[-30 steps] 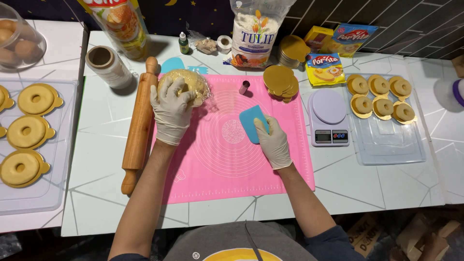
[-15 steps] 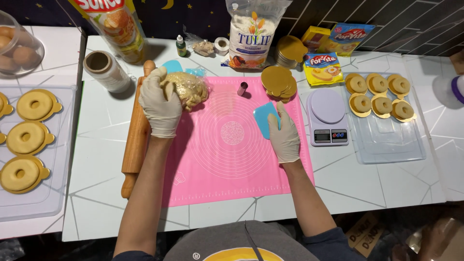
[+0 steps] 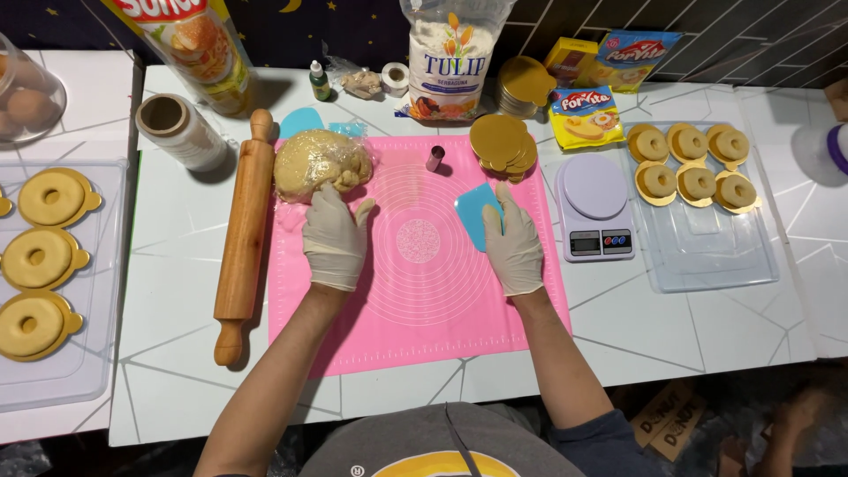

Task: Shaping and rolling dough to prepare donuts for baking on a silicone mat

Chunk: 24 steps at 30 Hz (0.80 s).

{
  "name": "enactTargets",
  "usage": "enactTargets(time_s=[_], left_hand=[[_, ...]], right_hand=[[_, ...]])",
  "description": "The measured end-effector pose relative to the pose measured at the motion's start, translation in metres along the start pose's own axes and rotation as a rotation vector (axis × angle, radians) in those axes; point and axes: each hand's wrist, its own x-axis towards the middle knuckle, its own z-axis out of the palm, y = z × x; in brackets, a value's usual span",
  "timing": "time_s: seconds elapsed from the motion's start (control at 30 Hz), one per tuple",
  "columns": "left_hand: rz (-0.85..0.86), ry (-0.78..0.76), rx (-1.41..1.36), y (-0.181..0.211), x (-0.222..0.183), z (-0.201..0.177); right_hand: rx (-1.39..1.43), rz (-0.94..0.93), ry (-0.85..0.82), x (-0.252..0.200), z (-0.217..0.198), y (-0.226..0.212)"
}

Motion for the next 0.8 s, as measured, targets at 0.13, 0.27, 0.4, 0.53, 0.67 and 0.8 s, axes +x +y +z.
enactTargets(time_s=[0.13,0.27,0.4,0.53,0.67,0.8], left_hand=[[0.077,0.098,0.055,-0.003,0.008,0.011],[0.244,0.121,0.014,-0.014,0.015,0.005],[0.260,0.064,-0.162,-0.015,0.009,0.006],[0.240,0.111,-0.153,-0.013,-0.007,0.030],[0.291,0.181,-0.126,0.004,0.012,-0.015],[0.360,0.119,-0.133,0.001,0.013,0.009]], right_hand=[[-0.032,-0.061,0.035,-0.001,0.004,0.007],[-0.077,-0.102,0.039,-0.002,0.013,0.023],[-0.083,-0.107,0.038,-0.002,0.014,0.024],[-0.085,-0.141,0.082,-0.002,0.016,0.027],[-0.121,-0.172,0.119,-0.003,0.019,0.031],[-0.136,-0.202,0.121,-0.001,0.021,0.035]])
